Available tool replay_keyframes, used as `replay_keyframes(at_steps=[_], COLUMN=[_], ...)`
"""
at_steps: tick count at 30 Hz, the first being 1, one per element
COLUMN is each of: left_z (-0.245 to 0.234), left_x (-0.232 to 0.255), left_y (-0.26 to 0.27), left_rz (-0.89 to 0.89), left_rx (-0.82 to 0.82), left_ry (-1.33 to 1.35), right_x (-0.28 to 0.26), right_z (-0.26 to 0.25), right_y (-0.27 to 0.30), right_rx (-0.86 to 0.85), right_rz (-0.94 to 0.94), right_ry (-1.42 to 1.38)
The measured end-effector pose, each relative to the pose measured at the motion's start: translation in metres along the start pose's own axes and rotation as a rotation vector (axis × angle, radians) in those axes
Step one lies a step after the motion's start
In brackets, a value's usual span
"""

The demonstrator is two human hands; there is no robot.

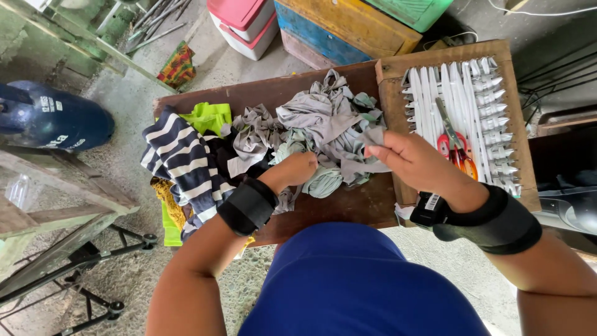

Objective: The person is preparing fabric scraps and weaving them into a rug using a wooden frame.

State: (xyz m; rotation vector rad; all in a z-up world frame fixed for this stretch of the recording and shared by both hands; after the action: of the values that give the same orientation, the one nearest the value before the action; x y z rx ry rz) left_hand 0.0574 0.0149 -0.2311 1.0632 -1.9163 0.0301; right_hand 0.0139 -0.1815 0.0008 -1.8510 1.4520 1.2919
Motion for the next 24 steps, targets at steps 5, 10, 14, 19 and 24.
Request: replay_keyframes(at_steps=[5, 10, 14, 19, 24], left_z=[0.033, -0.003, -0.004, -0.01, 0.034], left_x=[-0.035, -0.003, -0.013, 0.01, -0.047], left_y=[-0.027, -0.014, -0.013, 0.0, -0.049], left_rz=[-0.05, -0.004, -0.139, -0.388, -0.015], left_rx=[-0.128, -0.091, -0.036, -0.12, -0.126], left_ry=[-0.02, 0.433, 0.711, 0.05, -0.067], right_x=[-0.014, 0.022, 0.018, -0.006, -0.012], right_z=[0.001, 0.002, 0.001, 0.002, 0.002], right_y=[0.004, 0.001, -0.001, -0.005, -0.006], right_rx=[-0.021, -0.037, -0.026, -0.026, -0.046], right_rz=[0.039, 0.047, 0.124, 0.014, 0.041], right_ry=[0.07, -0.216, -0.247, 0.001, 0.019])
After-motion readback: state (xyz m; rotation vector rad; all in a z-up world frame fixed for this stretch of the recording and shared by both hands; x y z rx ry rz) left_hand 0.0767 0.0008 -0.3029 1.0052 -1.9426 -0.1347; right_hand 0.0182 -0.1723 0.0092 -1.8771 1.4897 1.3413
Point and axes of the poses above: each hand's wrist, its own y-axis away from the middle knuckle, its own z-axis out of the palm, x = y × z, the point moved 9 cm from there along -y, towards the middle knuckle
